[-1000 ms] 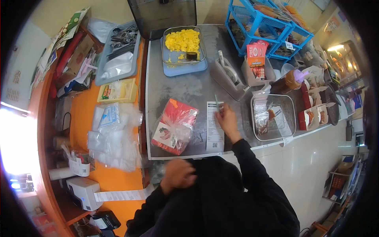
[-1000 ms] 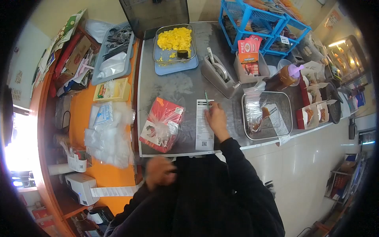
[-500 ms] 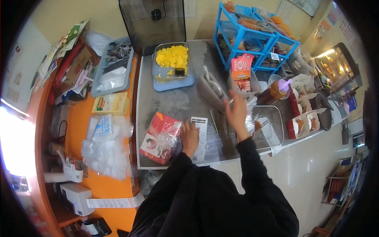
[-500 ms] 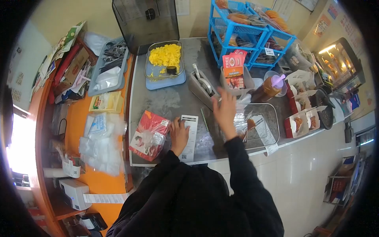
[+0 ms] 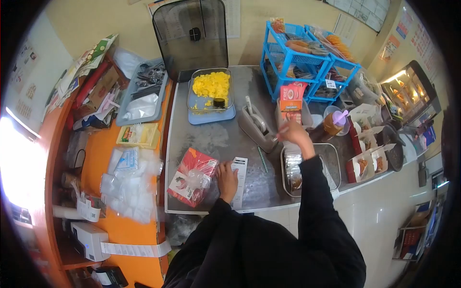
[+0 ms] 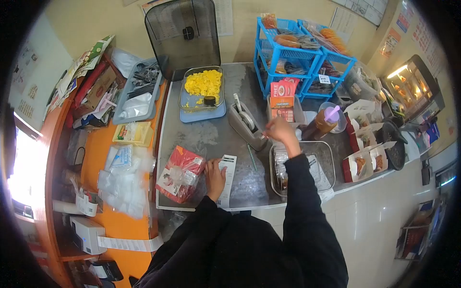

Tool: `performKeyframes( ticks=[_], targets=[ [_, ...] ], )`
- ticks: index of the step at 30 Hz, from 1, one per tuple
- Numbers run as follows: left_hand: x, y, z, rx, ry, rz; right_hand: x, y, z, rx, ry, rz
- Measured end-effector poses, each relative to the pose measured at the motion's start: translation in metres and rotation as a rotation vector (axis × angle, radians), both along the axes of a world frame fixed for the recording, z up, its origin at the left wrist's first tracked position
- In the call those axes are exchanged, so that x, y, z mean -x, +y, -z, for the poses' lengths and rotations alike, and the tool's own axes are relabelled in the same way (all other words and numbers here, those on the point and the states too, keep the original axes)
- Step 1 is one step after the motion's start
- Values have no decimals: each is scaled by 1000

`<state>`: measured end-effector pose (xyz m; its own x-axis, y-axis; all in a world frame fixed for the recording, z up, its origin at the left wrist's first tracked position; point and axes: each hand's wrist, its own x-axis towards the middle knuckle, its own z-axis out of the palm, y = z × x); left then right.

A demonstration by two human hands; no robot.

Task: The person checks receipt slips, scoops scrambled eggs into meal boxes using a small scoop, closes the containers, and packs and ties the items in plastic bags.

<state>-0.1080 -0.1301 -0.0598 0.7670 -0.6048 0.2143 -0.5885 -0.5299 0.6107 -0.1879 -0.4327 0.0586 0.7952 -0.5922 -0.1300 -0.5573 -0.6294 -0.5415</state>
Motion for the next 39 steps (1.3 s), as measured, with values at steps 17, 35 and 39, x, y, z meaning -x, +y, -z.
performKeyframes(
  ticks=[17, 35, 39],
  targets=[
    [15, 19, -155, 804, 877, 296, 14, 66, -15, 350, -182, 161],
    [-28, 122, -274, 817, 879, 357, -79, 223, -150, -1040, -810, -294],
    [-81, 187, -253, 625, 692, 39, -138, 224, -93, -1228, -787, 29]
  ],
)
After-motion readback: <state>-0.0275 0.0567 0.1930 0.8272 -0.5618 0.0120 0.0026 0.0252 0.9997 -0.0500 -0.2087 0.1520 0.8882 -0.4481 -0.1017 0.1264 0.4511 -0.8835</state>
